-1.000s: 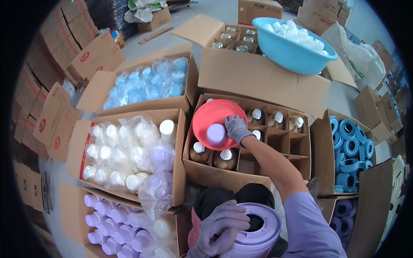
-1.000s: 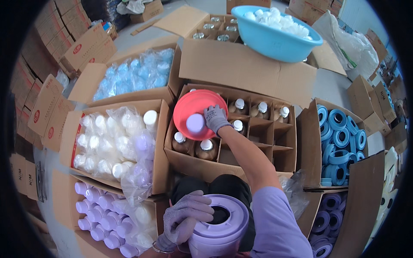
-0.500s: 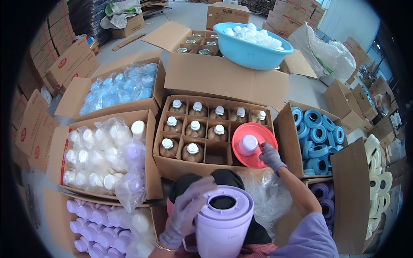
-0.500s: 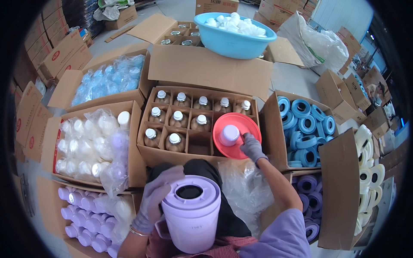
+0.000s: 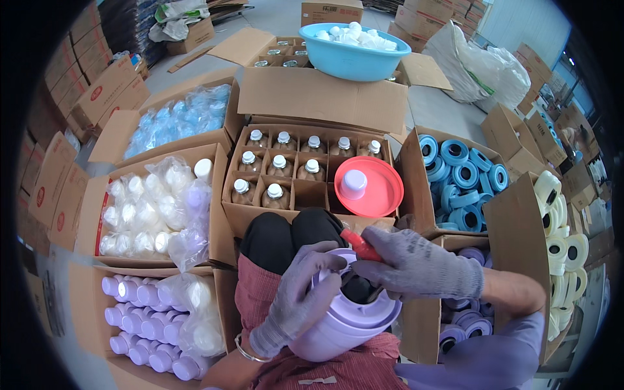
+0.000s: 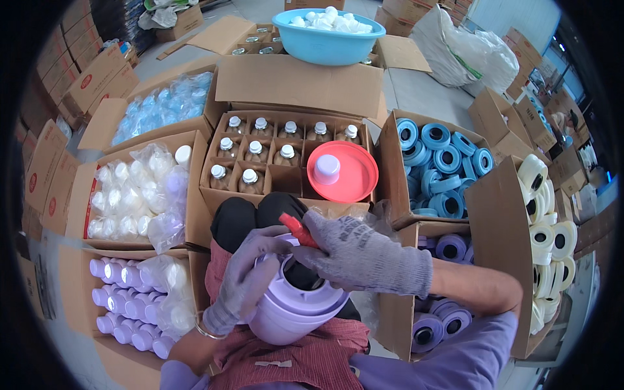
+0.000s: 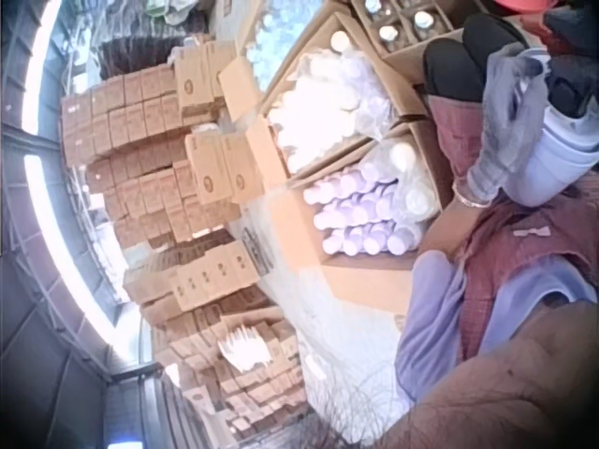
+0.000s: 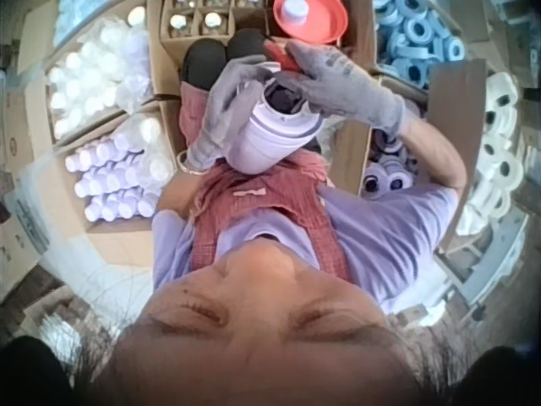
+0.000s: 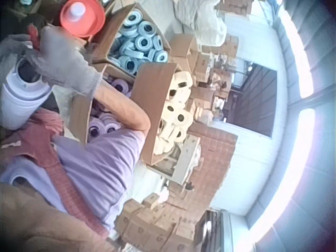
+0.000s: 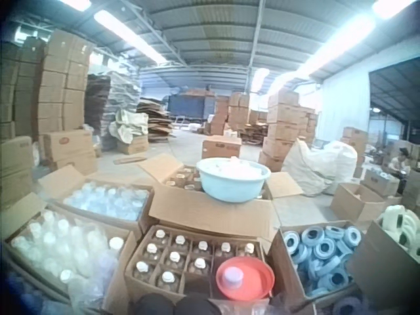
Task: The person assembles thermos bottles by inserting stainless steel inner bottles into colored outer shells, screwing on lids, and wrapping each unit in plastic. The person handles purple and white outer shells, metal inner bottles, and plastic wrap, working among open boxes of parts.
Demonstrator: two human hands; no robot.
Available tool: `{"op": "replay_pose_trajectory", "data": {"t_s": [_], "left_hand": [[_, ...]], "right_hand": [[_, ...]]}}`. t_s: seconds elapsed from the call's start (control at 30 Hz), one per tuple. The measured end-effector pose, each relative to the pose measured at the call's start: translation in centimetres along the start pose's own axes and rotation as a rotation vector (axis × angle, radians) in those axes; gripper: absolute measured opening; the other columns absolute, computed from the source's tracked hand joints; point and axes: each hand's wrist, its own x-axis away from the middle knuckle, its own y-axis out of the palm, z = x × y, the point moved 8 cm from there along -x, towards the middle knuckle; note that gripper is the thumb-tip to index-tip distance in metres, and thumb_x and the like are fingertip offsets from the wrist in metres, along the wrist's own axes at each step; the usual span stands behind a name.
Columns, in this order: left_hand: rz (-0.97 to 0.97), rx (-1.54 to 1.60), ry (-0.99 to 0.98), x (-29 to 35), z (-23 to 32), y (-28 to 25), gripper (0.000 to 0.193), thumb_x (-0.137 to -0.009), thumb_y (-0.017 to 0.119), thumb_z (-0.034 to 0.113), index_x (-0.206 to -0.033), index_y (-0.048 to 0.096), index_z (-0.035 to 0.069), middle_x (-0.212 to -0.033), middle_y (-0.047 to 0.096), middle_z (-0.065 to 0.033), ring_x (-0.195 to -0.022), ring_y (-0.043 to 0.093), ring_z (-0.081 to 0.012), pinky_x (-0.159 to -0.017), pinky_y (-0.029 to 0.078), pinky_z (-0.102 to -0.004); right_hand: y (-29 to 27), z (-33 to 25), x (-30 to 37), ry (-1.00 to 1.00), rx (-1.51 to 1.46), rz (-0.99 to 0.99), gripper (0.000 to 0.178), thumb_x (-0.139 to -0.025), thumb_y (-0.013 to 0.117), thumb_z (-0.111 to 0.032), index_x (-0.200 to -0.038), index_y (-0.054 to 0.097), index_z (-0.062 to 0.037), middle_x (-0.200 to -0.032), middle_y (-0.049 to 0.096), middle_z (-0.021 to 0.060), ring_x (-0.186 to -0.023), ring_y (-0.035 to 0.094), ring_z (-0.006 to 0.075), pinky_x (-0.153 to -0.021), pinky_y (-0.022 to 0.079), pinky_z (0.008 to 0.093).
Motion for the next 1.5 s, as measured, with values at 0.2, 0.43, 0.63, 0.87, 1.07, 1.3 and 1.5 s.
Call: {"op": "replay_pose_trajectory", "data": {"t_s": [0.2, 0.43, 0.63, 0.87, 1.07, 1.3, 1.5], "left_hand": [[0.223, -0.341, 0.257, 3.1, 0.4, 1.0, 0.038, -0.081, 0.067, 0.007, -0.117, 0.056, -0.001, -0.120, 0.056, -0.0221, -0.116, 0.055, -0.0326, -0.101, 0.043, -0.0391], [-0.219, 0.420, -0.114, 0.3, -2.2, -0.5, 0.067, -0.077, 0.053, 0.018, -0.139, 0.045, -0.007, -0.135, 0.056, -0.0161, -0.123, 0.055, -0.0235, -0.110, 0.039, -0.0341], [-0.305, 0.533, -0.281, -1.6, -6.4, -2.7, 0.055, -0.088, 0.053, 0.028, -0.131, 0.055, -0.007, -0.130, 0.060, -0.0162, -0.118, 0.059, -0.0228, -0.105, 0.043, -0.0321], [0.057, -0.150, -0.087, 4.7, -6.1, -6.1, 0.044, -0.100, 0.054, 0.018, -0.138, 0.051, -0.003, -0.129, 0.061, -0.0146, -0.121, 0.058, -0.0223, -0.106, 0.043, -0.0350], [0.059, 0.219, -0.607, 8.9, -13.0, -7.1, 0.042, -0.102, 0.054, 0.024, -0.139, 0.055, 0.004, -0.092, 0.064, -0.0006, -0.073, 0.059, -0.0067, -0.062, 0.048, -0.0206], [-0.199, 0.051, -0.488, 5.4, -11.6, -4.5, 0.043, -0.101, 0.057, 0.035, -0.129, 0.063, 0.003, -0.084, 0.064, 0.0041, -0.065, 0.056, -0.0051, -0.056, 0.048, -0.0208], [0.093, -0.507, -0.259, 12.8, -5.8, 0.5, 0.070, -0.094, 0.063, 0.022, -0.150, 0.031, -0.005, -0.107, 0.066, -0.0273, -0.100, 0.069, -0.0385, -0.080, 0.055, -0.0405]], "right_hand": [[3.3, 2.4, -0.3, 0.099, -0.074, -0.046, 0.028, -0.093, 0.065, -0.025, -0.107, 0.055, -0.0030, -0.077, 0.057, 0.0128, -0.067, 0.065, 0.0266, -0.060, 0.049, 0.0411], [3.4, -4.6, -0.9, -0.936, 0.288, 0.143, 0.031, -0.085, 0.074, -0.036, -0.099, 0.062, -0.0113, -0.066, 0.054, 0.0029, -0.051, 0.060, 0.0225, -0.044, 0.044, 0.0364], [0.9, 0.1, -7.0, -0.720, -0.293, 0.339, 0.021, -0.091, 0.069, -0.029, -0.091, 0.064, -0.0090, -0.074, 0.066, 0.0036, -0.064, 0.066, 0.0137, -0.055, 0.051, 0.0306], [-0.3, 35.5, -9.5, 0.505, -0.136, 0.714, 0.031, -0.094, 0.063, -0.021, -0.117, 0.055, -0.0016, -0.089, 0.069, 0.0165, -0.066, 0.069, 0.0215, -0.062, 0.057, 0.0370], [0.8, 13.9, -8.5, -0.243, -0.119, 0.354, 0.070, -0.089, 0.070, -0.037, -0.147, 0.043, -0.0072, -0.150, 0.041, 0.0187, -0.140, 0.039, 0.0324, -0.115, 0.032, 0.0432], [6.6, -4.9, -0.1, -0.872, 0.104, 0.053, 0.082, -0.069, 0.074, -0.061, -0.131, 0.055, -0.0121, -0.142, 0.041, 0.0210, -0.135, 0.036, 0.0425, -0.107, 0.024, 0.0605], [7.2, 0.3, -3.3, -0.524, -0.150, 0.084, 0.048, -0.078, 0.063, -0.034, -0.118, 0.056, -0.0094, -0.122, 0.051, 0.0126, -0.120, 0.047, 0.0305, -0.104, 0.035, 0.0438]]}}
